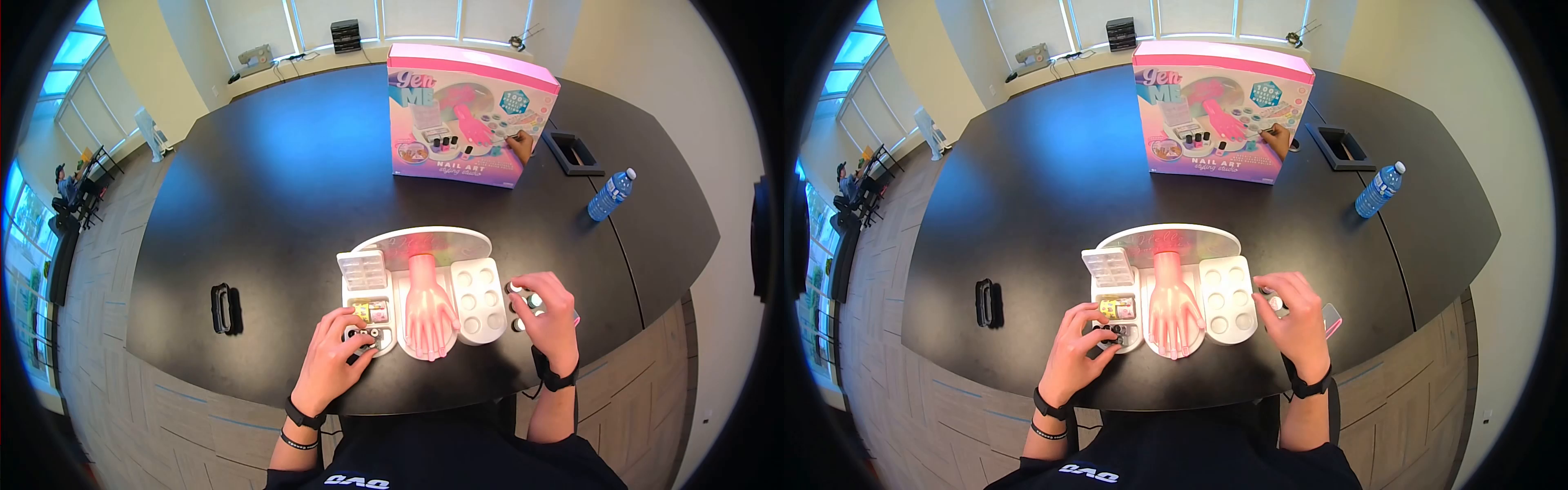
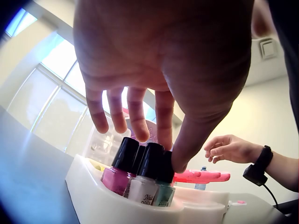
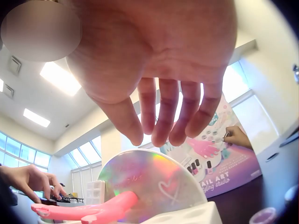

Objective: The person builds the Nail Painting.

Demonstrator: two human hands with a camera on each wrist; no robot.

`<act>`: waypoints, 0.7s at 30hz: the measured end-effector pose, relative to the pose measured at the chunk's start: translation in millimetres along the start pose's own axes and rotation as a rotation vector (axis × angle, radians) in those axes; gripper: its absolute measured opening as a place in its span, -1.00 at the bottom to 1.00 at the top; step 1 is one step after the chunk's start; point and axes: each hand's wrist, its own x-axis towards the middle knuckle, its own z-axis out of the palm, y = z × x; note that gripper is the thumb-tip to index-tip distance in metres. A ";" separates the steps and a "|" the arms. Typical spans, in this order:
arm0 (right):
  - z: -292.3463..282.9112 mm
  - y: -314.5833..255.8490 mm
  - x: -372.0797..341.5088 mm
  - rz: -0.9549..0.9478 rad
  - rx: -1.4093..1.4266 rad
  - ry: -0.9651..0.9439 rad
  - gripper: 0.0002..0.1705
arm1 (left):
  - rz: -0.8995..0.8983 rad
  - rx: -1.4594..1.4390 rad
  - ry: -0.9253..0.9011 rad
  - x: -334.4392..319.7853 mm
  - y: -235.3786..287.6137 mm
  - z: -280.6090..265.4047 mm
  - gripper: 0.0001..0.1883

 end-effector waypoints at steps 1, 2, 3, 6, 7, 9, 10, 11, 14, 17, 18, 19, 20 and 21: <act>-0.6 2.4 -0.3 0.011 -0.004 0.013 -0.72 | 0.007 0.005 0.001 -0.2 -0.3 0.1 -0.73; -1.0 4.6 -0.7 0.022 -0.007 0.026 -0.72 | 0.007 0.005 0.001 -0.1 0.0 0.0 -0.73; -1.1 6.5 -0.9 0.023 -0.007 0.026 -0.72 | 0.008 0.005 0.001 0.1 0.5 -0.1 -0.73; -2.2 12.3 0.4 0.024 -0.014 0.042 -0.73 | 0.011 0.009 0.002 0.3 0.0 0.6 -0.74; -3.1 14.4 1.3 0.035 -0.021 0.047 -0.74 | 0.012 0.012 0.003 0.1 -0.4 0.9 -0.74; -5.1 20.1 3.4 0.047 -0.029 0.053 -0.75 | 0.012 0.009 0.005 0.0 -0.3 0.8 -0.73; -6.3 23.9 4.5 0.056 -0.056 0.048 -0.75 | 0.011 0.008 0.007 0.0 -0.3 0.9 -0.73; -7.4 27.9 5.3 0.065 -0.083 0.043 -0.75 | 0.012 0.006 0.007 0.0 -0.6 1.0 -0.73; -8.4 41.8 6.0 0.117 -0.131 -0.001 -0.73 | 0.011 0.000 0.005 -0.1 -1.1 0.9 -0.72; -6.3 50.3 5.0 0.165 -0.194 -0.063 -0.71 | -0.006 -0.030 0.007 -0.1 0.1 -0.8 -0.75; -4.0 54.3 4.2 0.164 -0.195 -0.064 -0.71 | -0.008 -0.034 0.013 0.0 0.1 -1.1 -0.75; -0.6 58.9 2.7 0.188 -0.215 -0.092 -0.70 | -0.010 -0.037 0.018 0.0 0.1 -1.5 -0.75; 2.7 62.3 1.5 0.212 -0.234 -0.120 -0.70 | -0.011 -0.037 0.019 -0.1 0.1 -2.2 -0.75; 5.9 64.3 0.8 0.211 -0.235 -0.120 -0.70 | -0.009 -0.036 0.021 -0.2 0.1 -2.9 -0.75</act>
